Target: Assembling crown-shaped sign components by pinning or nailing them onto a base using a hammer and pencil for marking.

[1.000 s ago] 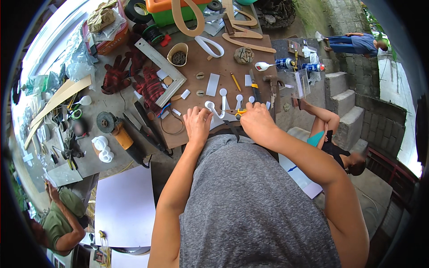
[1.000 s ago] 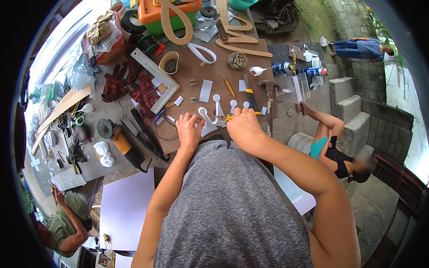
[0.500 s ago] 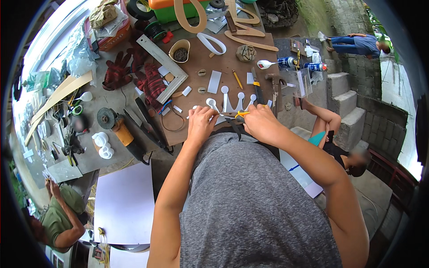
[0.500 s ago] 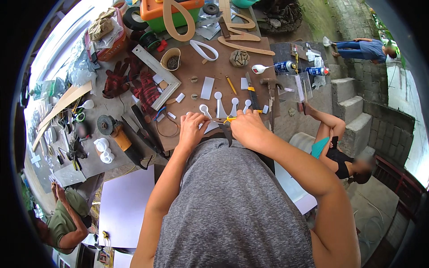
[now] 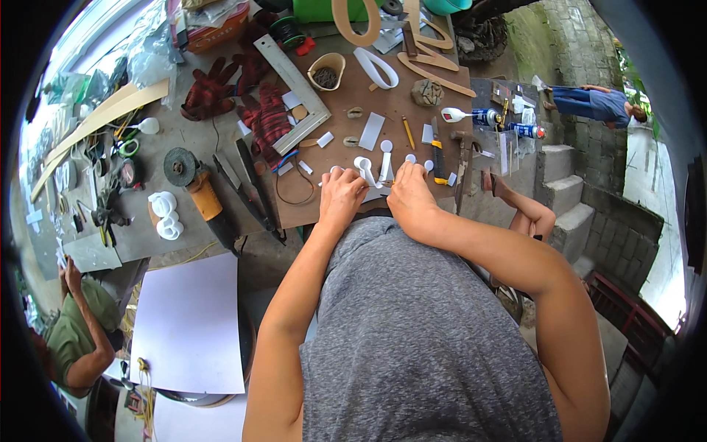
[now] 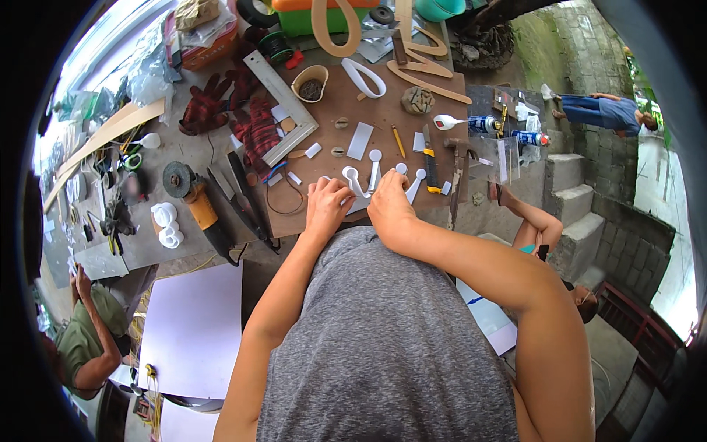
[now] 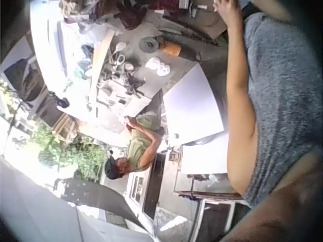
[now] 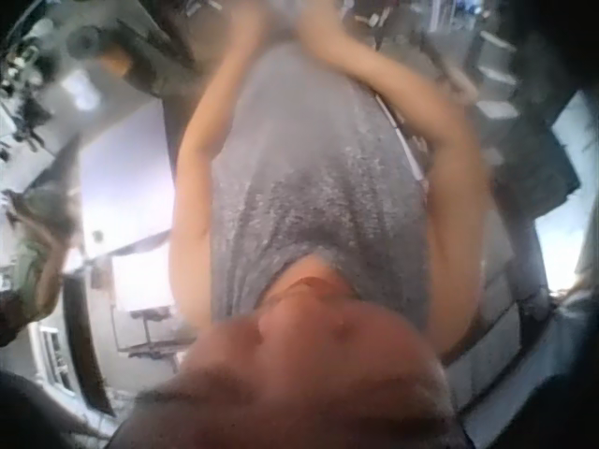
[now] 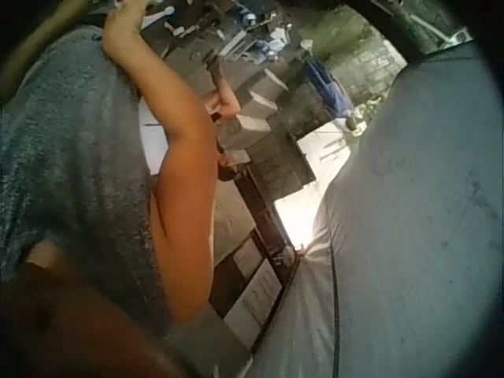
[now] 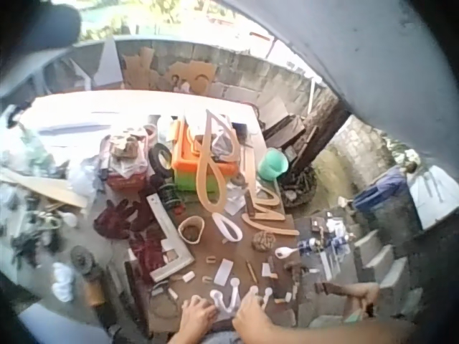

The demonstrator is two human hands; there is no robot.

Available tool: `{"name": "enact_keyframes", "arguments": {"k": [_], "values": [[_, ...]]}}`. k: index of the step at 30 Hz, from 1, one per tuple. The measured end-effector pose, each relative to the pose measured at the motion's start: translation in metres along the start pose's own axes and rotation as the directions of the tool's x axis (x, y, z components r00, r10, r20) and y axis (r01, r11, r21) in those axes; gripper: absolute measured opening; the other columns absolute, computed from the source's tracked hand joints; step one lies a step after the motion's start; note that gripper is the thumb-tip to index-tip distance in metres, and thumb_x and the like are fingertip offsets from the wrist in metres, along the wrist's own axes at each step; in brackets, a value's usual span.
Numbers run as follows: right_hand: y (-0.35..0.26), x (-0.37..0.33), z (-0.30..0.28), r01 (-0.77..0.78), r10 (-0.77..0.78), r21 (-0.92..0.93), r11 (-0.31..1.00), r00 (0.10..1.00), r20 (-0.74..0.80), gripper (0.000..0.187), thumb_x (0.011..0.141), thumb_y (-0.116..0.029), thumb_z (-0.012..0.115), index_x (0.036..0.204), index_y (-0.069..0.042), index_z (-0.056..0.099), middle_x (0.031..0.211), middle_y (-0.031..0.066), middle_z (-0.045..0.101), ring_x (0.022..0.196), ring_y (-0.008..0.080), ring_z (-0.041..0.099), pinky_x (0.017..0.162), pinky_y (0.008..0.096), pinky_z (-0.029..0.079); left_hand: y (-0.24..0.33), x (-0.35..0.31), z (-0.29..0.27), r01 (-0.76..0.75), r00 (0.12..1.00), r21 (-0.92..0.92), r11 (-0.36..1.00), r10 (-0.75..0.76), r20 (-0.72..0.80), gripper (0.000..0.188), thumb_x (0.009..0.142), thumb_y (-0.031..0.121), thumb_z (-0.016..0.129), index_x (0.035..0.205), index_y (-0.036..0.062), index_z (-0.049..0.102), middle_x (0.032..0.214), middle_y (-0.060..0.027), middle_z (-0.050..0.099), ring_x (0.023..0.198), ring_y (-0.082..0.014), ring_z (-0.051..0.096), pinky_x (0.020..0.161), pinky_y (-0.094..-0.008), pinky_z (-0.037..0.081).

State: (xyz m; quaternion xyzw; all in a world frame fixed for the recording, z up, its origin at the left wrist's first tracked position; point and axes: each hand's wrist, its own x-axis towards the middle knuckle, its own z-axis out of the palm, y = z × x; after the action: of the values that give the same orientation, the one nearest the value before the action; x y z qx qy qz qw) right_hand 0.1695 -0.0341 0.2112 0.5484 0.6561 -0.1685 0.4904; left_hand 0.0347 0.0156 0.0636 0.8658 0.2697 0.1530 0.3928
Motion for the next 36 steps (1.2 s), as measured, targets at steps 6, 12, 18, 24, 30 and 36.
{"name": "enact_keyframes", "arguments": {"k": [6, 12, 18, 24, 30, 36], "values": [[-0.005, 0.011, -0.012, 0.001, -0.002, -0.130, 0.992, 1.000, -0.009, 0.030, 0.095, -0.021, 0.056, 0.106, -0.003, 0.077, 0.112, 0.0202, 0.069, 0.092, 0.0286, 0.059, 0.069, 0.0426, 0.038, -0.003, 0.000, 0.001, 0.000, 1.000, -0.017, 1.000, -0.001, -0.026, 0.013, 0.074, 0.019, 0.083, 0.083, 0.0153, 0.075, 0.092, 0.0037, 0.065, 0.092, -0.0220, 0.056, 0.083, -0.0395, 0.043], [-0.005, 0.021, -0.025, 0.091, -0.082, -0.025, 0.995, 0.964, 0.254, 0.033, 0.094, -0.022, 0.057, 0.115, -0.003, 0.076, 0.124, 0.0261, 0.067, 0.092, 0.0296, 0.061, 0.064, 0.0425, 0.038, -0.006, -0.002, 0.003, -0.013, 1.000, -0.026, 1.000, 0.012, -0.008, 0.010, 0.076, 0.020, 0.081, 0.083, 0.0151, 0.075, 0.090, 0.0030, 0.064, 0.093, -0.0225, 0.055, 0.084, -0.0392, 0.042], [-0.009, 0.023, -0.031, 0.058, -0.036, -0.090, 0.994, 0.973, 0.229, 0.026, 0.095, -0.021, 0.059, 0.104, -0.006, 0.077, 0.099, 0.0148, 0.071, 0.090, 0.0278, 0.065, 0.060, 0.0420, 0.040, -0.008, -0.002, 0.001, -0.021, 1.000, -0.061, 0.998, 0.021, -0.013, 0.011, 0.075, 0.020, 0.081, 0.083, 0.0164, 0.076, 0.090, 0.0041, 0.066, 0.092, -0.0214, 0.055, 0.082, -0.0389, 0.041], [-0.014, 0.030, -0.026, 0.066, -0.057, -0.032, 0.997, 0.974, 0.221, 0.021, 0.092, -0.019, 0.061, 0.101, -0.008, 0.077, 0.093, 0.0095, 0.071, 0.084, 0.0245, 0.066, 0.056, 0.0388, 0.039, -0.008, 0.000, -0.001, -0.012, 1.000, -0.089, 0.996, 0.012, -0.001, 0.011, 0.073, 0.019, 0.081, 0.082, 0.0164, 0.075, 0.089, 0.0028, 0.066, 0.094, -0.0220, 0.056, 0.086, -0.0406, 0.042], [-0.005, 0.029, -0.017, 0.041, -0.044, 0.030, 0.999, 0.993, 0.110, 0.018, 0.088, -0.020, 0.065, 0.094, -0.010, 0.078, 0.092, 0.0084, 0.072, 0.085, 0.0229, 0.068, 0.056, 0.0373, 0.042, -0.010, 0.002, 0.000, -0.013, 1.000, -0.079, 0.997, 0.012, -0.007, 0.017, 0.071, 0.020, 0.084, 0.086, 0.0184, 0.078, 0.088, 0.0046, 0.065, 0.092, -0.0209, 0.055, 0.082, -0.0388, 0.040], [0.034, -0.001, -0.043, 0.086, -0.107, 0.132, 0.987, 0.981, 0.160, 0.015, 0.088, -0.018, 0.067, 0.095, -0.012, 0.079, 0.091, 0.0046, 0.074, 0.089, 0.0225, 0.072, 0.060, 0.0408, 0.048, -0.009, 0.002, -0.001, -0.012, 1.000, -0.052, 0.999, 0.013, 0.011, 0.015, 0.073, 0.022, 0.083, 0.086, 0.0185, 0.077, 0.088, 0.0044, 0.065, 0.093, -0.0215, 0.055, 0.083, -0.0387, 0.040]]}}
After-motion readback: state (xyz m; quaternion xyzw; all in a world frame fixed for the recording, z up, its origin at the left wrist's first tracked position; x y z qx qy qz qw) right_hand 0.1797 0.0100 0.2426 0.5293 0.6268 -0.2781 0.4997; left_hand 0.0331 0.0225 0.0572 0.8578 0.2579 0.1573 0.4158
